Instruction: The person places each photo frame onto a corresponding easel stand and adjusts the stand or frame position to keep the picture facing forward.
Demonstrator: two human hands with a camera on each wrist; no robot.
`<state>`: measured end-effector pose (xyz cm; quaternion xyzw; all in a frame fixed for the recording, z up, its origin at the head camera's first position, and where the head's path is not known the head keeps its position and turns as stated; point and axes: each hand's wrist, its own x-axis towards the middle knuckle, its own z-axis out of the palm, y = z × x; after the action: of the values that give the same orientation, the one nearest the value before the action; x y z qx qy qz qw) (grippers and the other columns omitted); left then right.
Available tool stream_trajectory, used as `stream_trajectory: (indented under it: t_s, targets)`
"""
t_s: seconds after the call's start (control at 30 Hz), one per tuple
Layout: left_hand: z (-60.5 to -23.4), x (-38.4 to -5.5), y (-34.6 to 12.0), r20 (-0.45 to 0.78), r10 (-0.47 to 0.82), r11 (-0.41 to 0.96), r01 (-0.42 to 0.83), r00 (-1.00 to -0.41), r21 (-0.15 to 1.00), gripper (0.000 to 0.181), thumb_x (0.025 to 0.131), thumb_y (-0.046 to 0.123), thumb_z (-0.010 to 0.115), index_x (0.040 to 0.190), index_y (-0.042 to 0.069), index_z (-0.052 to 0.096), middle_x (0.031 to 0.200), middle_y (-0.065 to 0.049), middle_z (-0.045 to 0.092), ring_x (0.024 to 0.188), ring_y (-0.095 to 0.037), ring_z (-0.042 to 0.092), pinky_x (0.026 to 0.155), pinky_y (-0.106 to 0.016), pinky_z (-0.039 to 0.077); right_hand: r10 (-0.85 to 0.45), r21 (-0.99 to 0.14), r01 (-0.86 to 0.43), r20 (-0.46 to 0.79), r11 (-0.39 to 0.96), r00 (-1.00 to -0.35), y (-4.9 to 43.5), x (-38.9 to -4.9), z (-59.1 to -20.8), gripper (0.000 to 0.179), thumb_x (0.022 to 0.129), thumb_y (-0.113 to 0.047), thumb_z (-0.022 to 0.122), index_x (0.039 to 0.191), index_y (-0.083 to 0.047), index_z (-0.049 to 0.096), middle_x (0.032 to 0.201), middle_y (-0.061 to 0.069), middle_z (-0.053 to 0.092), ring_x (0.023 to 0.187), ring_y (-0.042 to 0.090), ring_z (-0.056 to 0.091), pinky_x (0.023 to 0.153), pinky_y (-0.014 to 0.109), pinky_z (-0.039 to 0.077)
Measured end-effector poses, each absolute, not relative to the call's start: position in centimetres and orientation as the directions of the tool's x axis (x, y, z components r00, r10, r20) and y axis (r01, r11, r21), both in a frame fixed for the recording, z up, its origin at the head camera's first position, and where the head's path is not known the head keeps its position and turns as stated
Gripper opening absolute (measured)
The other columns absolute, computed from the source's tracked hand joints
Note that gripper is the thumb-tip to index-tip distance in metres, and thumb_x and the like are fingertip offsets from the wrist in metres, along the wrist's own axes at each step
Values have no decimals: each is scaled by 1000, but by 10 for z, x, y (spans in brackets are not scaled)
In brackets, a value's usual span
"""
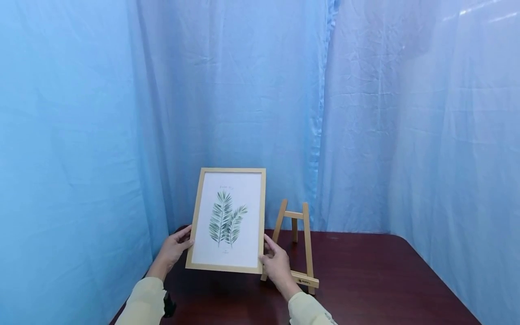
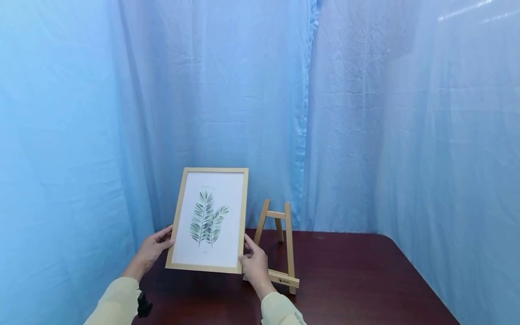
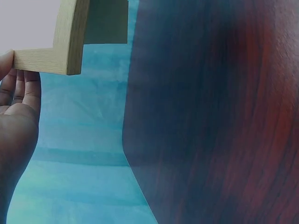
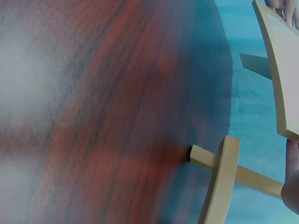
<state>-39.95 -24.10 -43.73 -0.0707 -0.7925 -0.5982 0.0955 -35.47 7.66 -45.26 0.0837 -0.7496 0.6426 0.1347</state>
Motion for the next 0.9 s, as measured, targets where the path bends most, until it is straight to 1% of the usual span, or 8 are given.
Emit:
stream_trajectory:
  t_s: [0.07, 0.17, 0.23, 0.33, 0.43, 0.57, 0.63, 0.9]
  targets:
    - [-435, -400, -239, 245, -1, 265, 236, -970, 935, 53, 99, 0, 56, 149, -5, 39, 145, -30, 44, 131, -39, 45, 95, -26, 46, 38, -937, -305, 316, 171, -948, 79, -355, -451, 68, 85, 17, 60, 147, -9, 49, 126, 24, 59, 92, 25, 66, 70, 36, 57]
    - [-433, -401, -236, 257, -14, 263, 245, -966, 933, 52, 99, -1, 57, 148, -5, 40, 145, -29, 45, 131, -38, 46, 98, -30, 46, 21, -937, -307, 315, 166, -949, 83, -354, -447, 70, 86, 17, 60, 149, -10, 46, 128, 25, 58, 93, 27, 66, 73, 41, 57]
    - [-432, -402, -234, 258, -30, 261, 241, -966, 935, 53, 98, -2, 57, 148, -4, 40, 146, -28, 45, 130, -37, 46, 101, -34, 45, 10, -935, -315, 321, 162, -947, 86, -354, -445, 71, 86, 16, 61, 150, -10, 45, 130, 26, 56, 94, 28, 66, 70, 39, 56]
    - [-430, -404, -230, 264, -45, 266, 244, -963, 933, 54, 97, -2, 58, 148, -3, 41, 147, -27, 44, 129, -36, 47, 103, -39, 45, 8, -932, -320, 326, 169, -945, 90, -354, -442, 72, 85, 15, 63, 150, -11, 45, 130, 27, 55, 92, 27, 66, 65, 33, 53]
    - [-429, -405, -227, 277, -52, 260, 255, -960, 932, 54, 97, -2, 59, 148, -3, 41, 146, -27, 46, 128, -36, 48, 98, -32, 47, 15, -926, -318, 328, 202, -945, 93, -355, -441, 72, 85, 13, 65, 150, -13, 46, 131, 25, 56, 93, 26, 66, 65, 28, 53]
    - [-425, -406, -224, 296, -53, 233, 277, -954, 932, 54, 96, -4, 59, 147, -4, 42, 144, -27, 48, 127, -36, 49, 87, -17, 47, 18, -912, -331, 345, 244, -938, 97, -357, -438, 70, 86, 10, 65, 149, -16, 48, 130, 23, 58, 96, 26, 65, 70, 27, 54]
    - [-423, -406, -222, 302, -53, 229, 283, -952, 931, 54, 96, -4, 59, 147, -4, 42, 143, -28, 48, 126, -36, 49, 85, -16, 47, 15, -904, -345, 361, 254, -933, 100, -357, -436, 69, 88, 9, 65, 149, -16, 48, 130, 22, 58, 97, 25, 65, 70, 27, 54]
    - [-414, -407, -212, 327, -57, 227, 307, -943, 924, 54, 96, -2, 61, 147, -2, 44, 141, -26, 51, 122, -35, 53, 84, -16, 48, 20, -878, -402, 421, 260, -907, 110, -354, -429, 64, 89, 9, 63, 148, -13, 49, 126, 21, 62, 92, 24, 65, 72, 27, 54]
